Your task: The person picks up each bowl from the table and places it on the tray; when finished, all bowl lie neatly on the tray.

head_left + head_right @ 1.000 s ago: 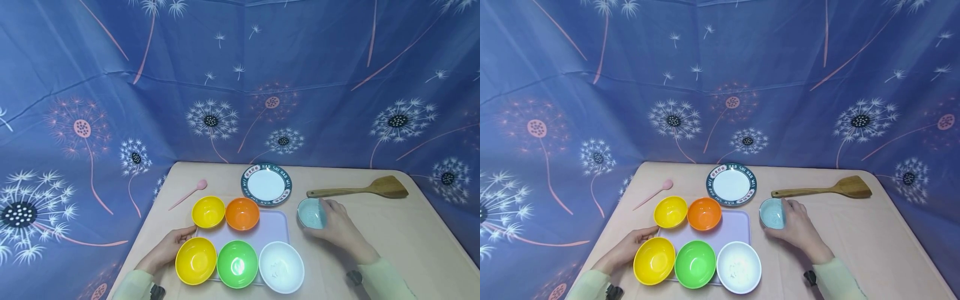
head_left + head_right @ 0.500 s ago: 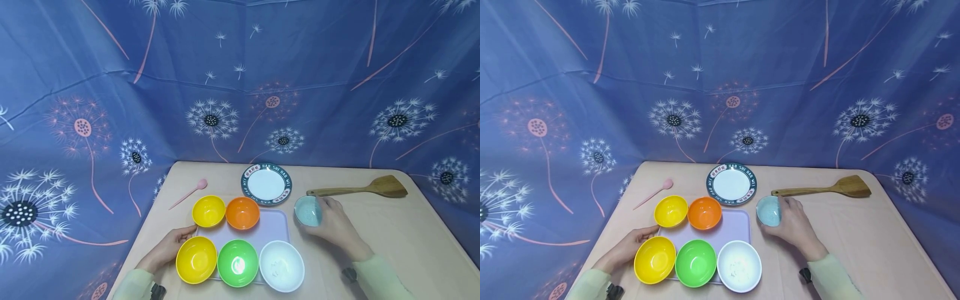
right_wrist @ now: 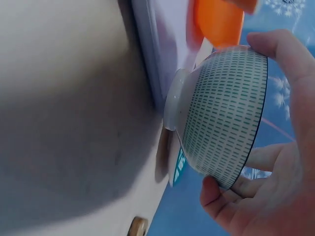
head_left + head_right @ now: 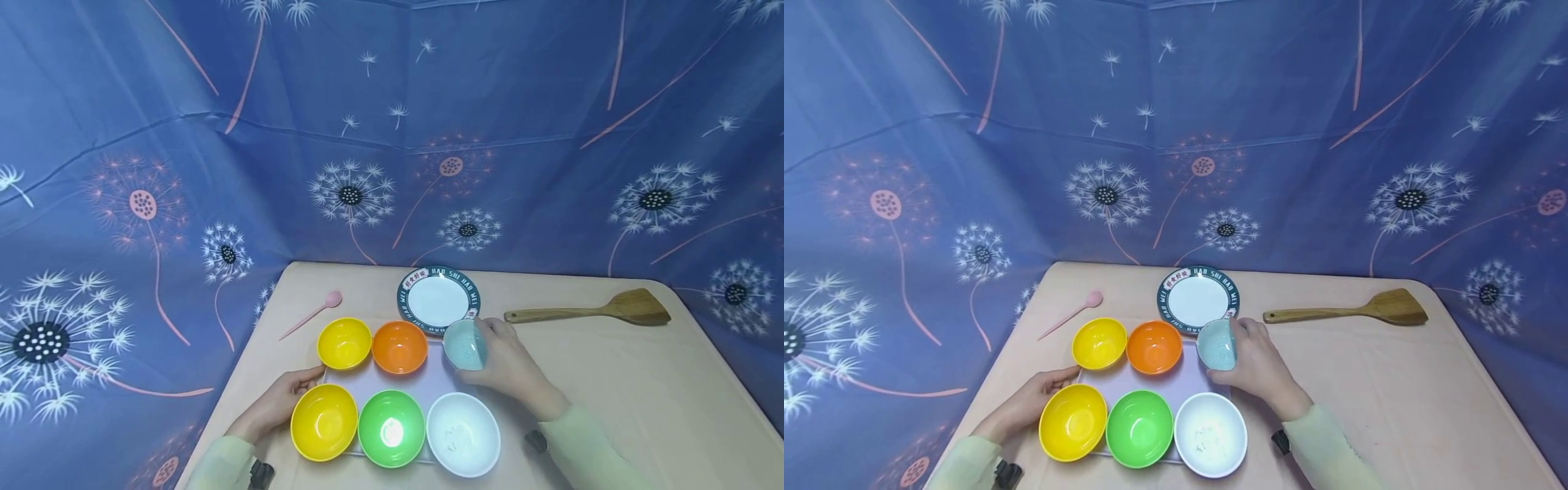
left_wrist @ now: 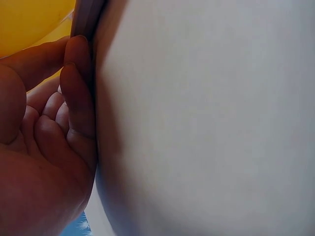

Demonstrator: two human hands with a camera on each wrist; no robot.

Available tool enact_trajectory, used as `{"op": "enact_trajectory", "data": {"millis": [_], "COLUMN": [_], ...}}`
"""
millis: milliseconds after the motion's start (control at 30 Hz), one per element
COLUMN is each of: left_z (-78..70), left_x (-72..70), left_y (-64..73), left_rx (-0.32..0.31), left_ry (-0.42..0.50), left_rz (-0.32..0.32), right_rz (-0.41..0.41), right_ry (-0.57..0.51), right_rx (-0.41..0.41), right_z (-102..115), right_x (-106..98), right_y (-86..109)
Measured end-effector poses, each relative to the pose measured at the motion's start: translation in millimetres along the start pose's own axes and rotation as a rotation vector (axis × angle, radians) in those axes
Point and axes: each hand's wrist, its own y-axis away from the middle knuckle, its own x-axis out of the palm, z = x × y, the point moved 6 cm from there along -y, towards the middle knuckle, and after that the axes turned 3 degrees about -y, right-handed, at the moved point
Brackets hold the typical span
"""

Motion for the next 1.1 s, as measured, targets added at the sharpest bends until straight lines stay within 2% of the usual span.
{"op": "enact_trajectory", "data": {"millis": [200, 400, 700, 967, 1100], "left_z": [-0.3, -1.7, -3.1, -2.4, -0.8], "left_x": [2.6, 3.9, 4.3, 3.6, 0.3], "left_y": [-2.2, -3.6, -3.6, -5.6, -4.6], "left_rx": [-0.01, -0.006, -0.005, -0.012, -0.01], "left_ry": [0.004, 0.011, 0.012, 0.023, 0.026], "left_rz": [-0.002, 0.007, -0.01, 0.005, -0.007], "right_rz": [0.043, 0.061, 0.055, 0.07, 0.079], "right_ry": [0.0, 0.031, 0.044, 0.035, -0.007], "right_rx": [0.018, 0.008, 0.005, 0.012, 0.012], "right_z": [9, 8, 4, 4, 2], "right_x": [12, 19, 22, 21, 22], "right_y": [-2.0, -1.6, -0.4, 0.1, 3.4]}}
